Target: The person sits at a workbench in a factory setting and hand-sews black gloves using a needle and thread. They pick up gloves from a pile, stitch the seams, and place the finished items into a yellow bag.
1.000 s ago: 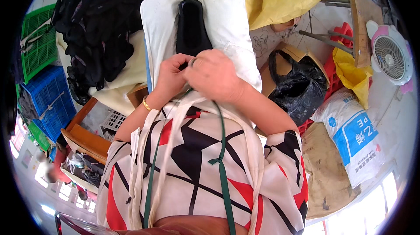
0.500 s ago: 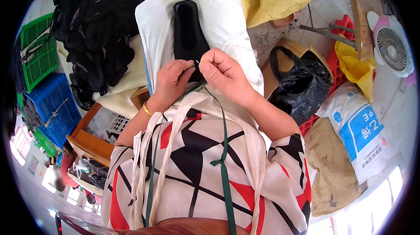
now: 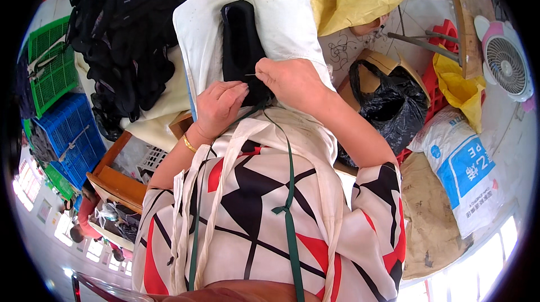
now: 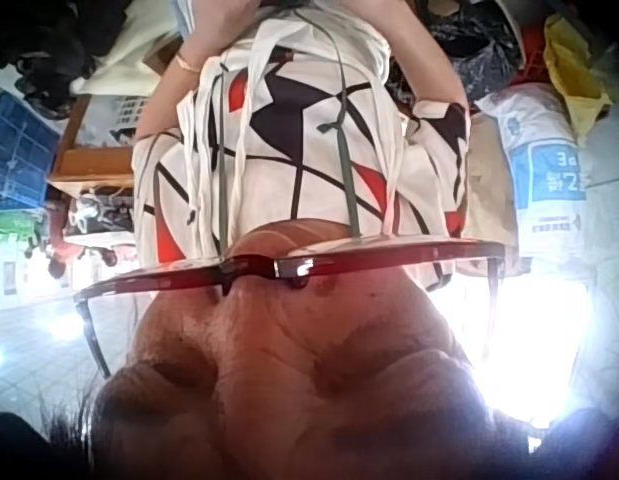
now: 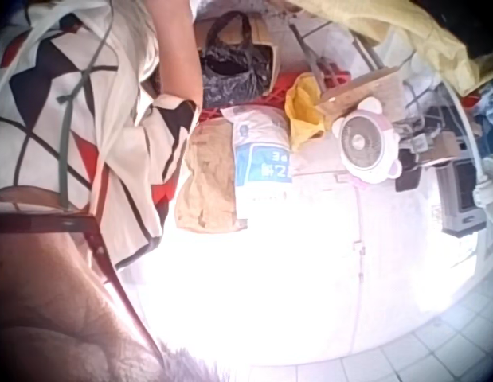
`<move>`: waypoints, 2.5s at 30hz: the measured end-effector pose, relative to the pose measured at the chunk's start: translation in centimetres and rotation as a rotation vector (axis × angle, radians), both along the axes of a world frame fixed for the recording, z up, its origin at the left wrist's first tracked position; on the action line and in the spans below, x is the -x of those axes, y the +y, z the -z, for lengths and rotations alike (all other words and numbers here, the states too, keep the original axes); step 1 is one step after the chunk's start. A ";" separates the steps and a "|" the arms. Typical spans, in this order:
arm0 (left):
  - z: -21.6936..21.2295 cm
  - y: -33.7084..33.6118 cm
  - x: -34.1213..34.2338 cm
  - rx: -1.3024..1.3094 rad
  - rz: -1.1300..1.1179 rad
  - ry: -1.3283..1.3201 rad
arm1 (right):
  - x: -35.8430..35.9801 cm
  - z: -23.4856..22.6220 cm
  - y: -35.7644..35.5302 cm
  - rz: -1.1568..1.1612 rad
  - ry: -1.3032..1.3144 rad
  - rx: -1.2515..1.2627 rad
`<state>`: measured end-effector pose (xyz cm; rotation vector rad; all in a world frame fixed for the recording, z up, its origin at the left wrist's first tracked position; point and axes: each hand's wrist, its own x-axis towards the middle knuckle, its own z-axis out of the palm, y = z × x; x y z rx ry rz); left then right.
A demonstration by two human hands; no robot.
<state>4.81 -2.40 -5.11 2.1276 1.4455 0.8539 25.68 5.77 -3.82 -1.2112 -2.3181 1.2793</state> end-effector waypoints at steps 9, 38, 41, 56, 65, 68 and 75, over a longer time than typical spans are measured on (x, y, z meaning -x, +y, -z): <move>0.5 -0.1 -0.1 -0.034 -0.033 -0.021 | 0.2 0.9 0.5 -0.122 0.028 0.024; 0.4 -0.6 -0.1 -0.017 -0.034 0.016 | 4.1 1.1 0.8 -0.198 -0.160 0.230; 0.3 -0.5 -0.1 -0.033 -0.022 0.052 | 4.3 0.5 1.7 -0.286 -0.194 0.207; 0.1 -0.5 -0.4 -0.141 -0.066 0.120 | 5.4 0.9 4.7 -0.488 -0.132 0.255; -0.2 0.4 -0.1 0.033 -0.047 -0.009 | 5.5 1.6 4.4 0.181 0.317 0.976; -0.2 0.8 -0.1 0.082 -0.048 -0.016 | 5.4 1.2 4.3 0.206 0.377 1.047; -0.6 1.6 0.2 0.199 -0.041 -0.061 | 5.0 -0.4 3.6 0.300 0.651 1.016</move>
